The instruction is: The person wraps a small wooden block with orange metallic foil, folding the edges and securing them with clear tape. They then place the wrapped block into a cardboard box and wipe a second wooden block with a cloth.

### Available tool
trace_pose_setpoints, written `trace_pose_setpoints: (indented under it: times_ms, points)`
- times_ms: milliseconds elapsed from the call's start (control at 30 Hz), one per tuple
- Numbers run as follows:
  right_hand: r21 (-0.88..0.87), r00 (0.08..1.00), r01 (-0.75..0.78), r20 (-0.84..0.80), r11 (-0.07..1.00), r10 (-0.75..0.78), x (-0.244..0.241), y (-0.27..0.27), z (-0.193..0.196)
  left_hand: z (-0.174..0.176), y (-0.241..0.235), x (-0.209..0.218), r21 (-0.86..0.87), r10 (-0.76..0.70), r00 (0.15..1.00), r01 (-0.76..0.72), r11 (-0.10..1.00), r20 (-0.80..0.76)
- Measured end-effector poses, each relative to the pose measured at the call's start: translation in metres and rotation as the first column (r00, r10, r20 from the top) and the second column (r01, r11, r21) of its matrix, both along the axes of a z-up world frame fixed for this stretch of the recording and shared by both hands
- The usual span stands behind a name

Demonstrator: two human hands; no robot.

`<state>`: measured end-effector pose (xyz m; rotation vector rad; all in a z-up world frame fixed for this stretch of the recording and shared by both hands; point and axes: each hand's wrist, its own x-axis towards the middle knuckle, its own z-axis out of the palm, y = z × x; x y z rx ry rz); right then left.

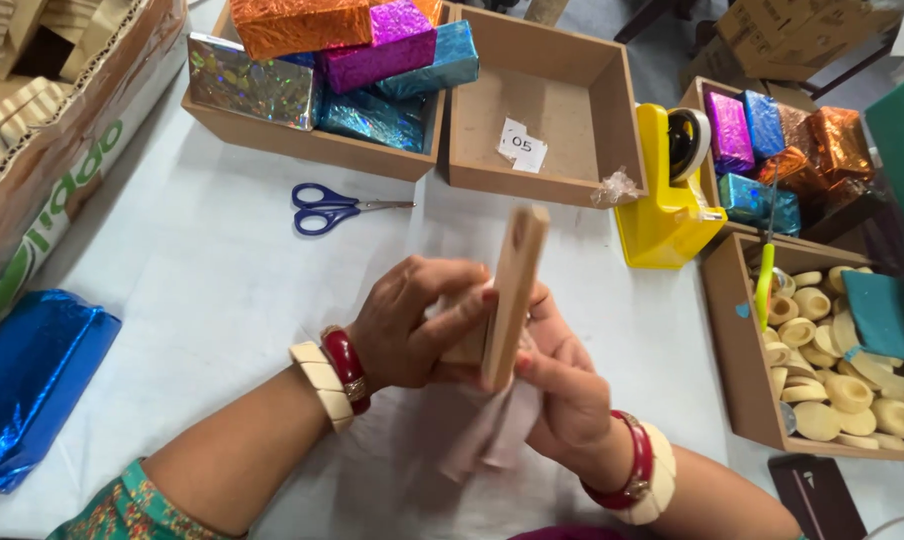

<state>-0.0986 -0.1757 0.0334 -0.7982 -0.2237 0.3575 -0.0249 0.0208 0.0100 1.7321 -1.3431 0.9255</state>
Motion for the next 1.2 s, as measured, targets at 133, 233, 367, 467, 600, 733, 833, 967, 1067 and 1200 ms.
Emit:
trace_pose_setpoints:
  times_ms: [133, 233, 367, 467, 600, 733, 833, 967, 1067, 1200]
  points:
    - [0.032, 0.991, 0.002, 0.131, 0.999, -0.006, 0.002, -0.015, -0.031, -0.007, -0.011, -0.008, -0.096, 0.018, 0.925, -0.058, 0.994, -0.379]
    - [-0.34, 0.792, 0.303, 0.61, 0.89, -0.036, 0.019, -0.023, -0.055, -0.005, -0.019, -0.01, -0.229, -0.188, 0.741, 0.047, 0.972, -0.645]
    - [-0.456, 0.375, 0.648, 0.888, 0.61, 0.265, 0.043, -0.033, -0.04, 0.0, -0.018, -0.003, -0.237, -0.233, 0.201, 0.004, 0.972, -0.951]
    - [-0.309, 0.068, 0.833, 0.88, 0.458, 0.471, 0.043, -0.023, -0.016, 0.001, -0.018, 0.001, -0.463, -0.378, -0.512, 0.043, 0.885, -0.771]
    - [-0.275, 0.087, 0.871, 0.902, 0.407, 0.424, 0.039, -0.019, -0.022, -0.011, -0.031, -0.01, -0.545, -0.538, -0.389, -0.101, 0.832, -0.748]
    - [-0.396, 0.306, 0.804, 0.915, 0.443, 0.264, 0.023, -0.013, -0.041, 0.02, -0.028, -0.03, -0.307, -0.261, 0.263, -0.153, 0.939, -0.929]
    - [-0.435, 0.419, 0.737, 0.894, 0.517, 0.155, 0.01, -0.011, -0.047, 0.017, -0.024, -0.036, -0.176, -0.009, 0.637, -0.2, 0.964, -0.771]
    - [-0.502, 0.585, 0.633, 0.809, 0.59, 0.061, 0.01, -0.027, -0.066, 0.009, -0.018, -0.027, -0.109, 0.056, 0.674, -0.2, 0.974, -0.736]
    - [-0.496, 0.855, 0.31, 0.519, 0.811, -0.009, 0.008, -0.033, -0.055, 0.001, -0.005, -0.012, -0.068, 0.035, 0.836, -0.087, 0.994, -0.548]
    - [-0.109, 0.992, 0.049, 0.123, 0.993, -0.035, 0.007, -0.011, -0.022, -0.014, 0.006, -0.001, -0.036, -0.043, 0.982, 0.037, 0.999, -0.185]
